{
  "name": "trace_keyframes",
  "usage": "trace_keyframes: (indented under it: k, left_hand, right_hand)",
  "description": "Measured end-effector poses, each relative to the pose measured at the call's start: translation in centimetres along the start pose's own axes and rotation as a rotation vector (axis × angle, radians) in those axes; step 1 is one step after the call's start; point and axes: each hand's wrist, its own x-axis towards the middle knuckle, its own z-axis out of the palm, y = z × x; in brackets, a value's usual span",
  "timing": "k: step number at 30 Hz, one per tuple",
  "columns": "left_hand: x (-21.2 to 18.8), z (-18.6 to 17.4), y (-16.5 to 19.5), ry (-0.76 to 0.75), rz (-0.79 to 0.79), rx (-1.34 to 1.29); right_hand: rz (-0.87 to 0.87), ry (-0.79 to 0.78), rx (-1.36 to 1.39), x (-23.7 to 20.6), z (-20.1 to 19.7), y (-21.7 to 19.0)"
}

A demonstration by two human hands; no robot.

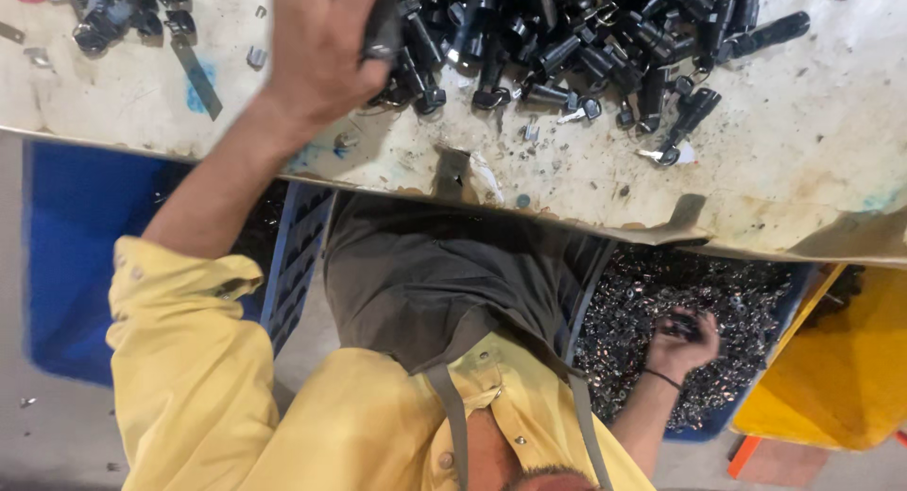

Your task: The person picks black cylindrical plastic components one at a time from a pile on the workbench, turns and checks each part in their hands, and places accepted parts into a blue bin below the bench while rejected pieces remain on the table.

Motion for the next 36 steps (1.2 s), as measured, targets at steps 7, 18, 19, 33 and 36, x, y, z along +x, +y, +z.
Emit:
trace_keyframes:
  k: [7, 18, 19, 33, 36]
  left_hand:
    - [1.0, -4.7, -0.2, -0.247, 0.354, 0.192]
    - [-0.4, -3.9, -1.0, -0.271, 0.386, 0.347]
    - [-0.4, -3.6, -0.7, -0.255, 0.374, 0.349]
    - [-2.4, -1.6, 4.1, 0.229, -0.15, -0.733]
    - [-3.7, 0.0, 7.7, 0.402, -0.309, -1.331]
  right_hand:
    - [0.143, -0.371, 0.47, 0.8, -4.5, -2.9]
    - [0.364, -0.753, 0.543, -5.9, 7.9, -2.9]
    - [0.451, -0.825, 0.556, -6.8, 9.7, -1.8]
    - [0.902, -1.159, 0.216, -15.2, 21.2, 4.6]
    - [0.891, -1.071, 0.199, -15.3, 21.6, 5.1]
